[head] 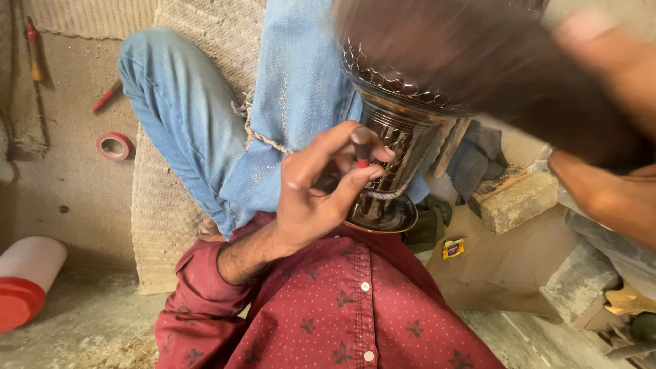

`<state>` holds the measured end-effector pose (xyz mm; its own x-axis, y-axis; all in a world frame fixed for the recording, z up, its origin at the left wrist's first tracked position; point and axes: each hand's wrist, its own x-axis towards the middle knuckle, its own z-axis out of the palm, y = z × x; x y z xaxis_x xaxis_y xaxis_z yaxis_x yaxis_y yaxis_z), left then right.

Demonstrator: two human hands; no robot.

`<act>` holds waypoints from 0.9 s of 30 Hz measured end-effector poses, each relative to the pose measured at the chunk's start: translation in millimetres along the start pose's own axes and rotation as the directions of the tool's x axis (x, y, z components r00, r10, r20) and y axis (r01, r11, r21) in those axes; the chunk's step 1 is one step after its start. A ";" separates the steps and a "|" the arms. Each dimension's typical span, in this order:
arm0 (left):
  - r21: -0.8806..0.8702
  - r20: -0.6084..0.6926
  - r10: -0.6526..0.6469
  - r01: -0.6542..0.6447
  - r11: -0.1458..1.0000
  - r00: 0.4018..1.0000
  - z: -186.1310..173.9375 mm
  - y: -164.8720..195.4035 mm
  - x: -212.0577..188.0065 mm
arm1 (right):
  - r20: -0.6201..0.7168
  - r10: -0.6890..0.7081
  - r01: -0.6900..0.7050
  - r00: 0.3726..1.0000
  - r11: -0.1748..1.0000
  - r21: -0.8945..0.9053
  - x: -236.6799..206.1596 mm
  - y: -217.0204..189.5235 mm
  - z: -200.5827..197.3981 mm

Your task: The person sits cross-legged on the floor with a silver metal vase-like vessel held between the legs. The person holds a punch against the vessel's stem and repeatedly strikes the punch with a wooden mallet, repositioning the punch around the stem to work the metal surface.

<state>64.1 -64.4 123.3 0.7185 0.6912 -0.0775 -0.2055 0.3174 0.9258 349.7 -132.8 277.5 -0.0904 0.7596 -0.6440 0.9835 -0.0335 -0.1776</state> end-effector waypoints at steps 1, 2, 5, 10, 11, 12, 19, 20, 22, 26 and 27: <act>-0.026 -0.043 -0.032 0.031 0.999 0.999 1.9 -0.2 -1.4 | 0.007 -0.019 0.019 1.000 1.000 -0.003 1.8 0.6 -0.4; -0.035 -0.075 -0.093 0.091 0.995 0.993 2.8 -0.2 -1.0 | 0.012 -0.039 0.039 0.999 0.999 -0.004 3.9 0.5 -1.6; -0.103 -0.123 -0.190 0.178 0.979 0.974 4.0 -0.5 0.9 | -0.039 0.011 -0.008 0.999 0.996 0.092 5.2 -8.8 1.2; 0.169 0.005 -0.029 0.027 0.985 1.000 2.9 7.9 4.3 | -0.269 0.050 0.022 0.962 0.966 0.259 -12.4 -11.8 18.3; 0.202 0.027 0.007 -0.012 0.979 1.000 2.2 9.6 5.6 | -0.310 0.048 0.036 0.950 0.965 0.258 -16.5 -8.6 26.6; 0.234 0.051 0.041 -0.052 0.971 0.998 0.7 11.4 7.9 | -0.332 0.061 0.035 0.941 0.961 0.276 -22.6 -4.6 33.4; 0.211 0.120 0.051 -0.076 0.974 0.992 -5.8 17.6 9.5 | -0.312 0.379 -0.195 0.871 0.850 0.489 -34.2 -1.0 76.3; 0.203 0.119 0.056 -0.079 0.976 0.991 -6.1 17.1 8.8 | -0.248 0.451 -0.259 0.857 0.795 0.549 -34.4 -3.0 74.6; 0.223 0.103 0.068 -0.090 0.971 0.992 -5.5 15.1 5.4 | -0.270 0.314 -0.176 0.910 0.884 0.434 -32.5 -3.8 66.6; 0.320 -0.012 0.076 -0.068 0.945 0.997 -0.4 9.8 -4.1 | -0.383 -0.017 0.143 0.924 0.943 0.302 -20.3 6.2 36.6; 0.270 -0.033 0.072 -0.060 0.961 0.997 1.4 8.8 -7.6 | -0.356 -0.024 0.134 0.934 0.949 0.286 -15.9 4.7 31.4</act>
<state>57.8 -67.8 132.5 0.6794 0.7335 -0.0229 -0.0612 0.0877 0.9943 350.9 -165.4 263.6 -0.0524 0.9418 -0.3322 0.8762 -0.1162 -0.4677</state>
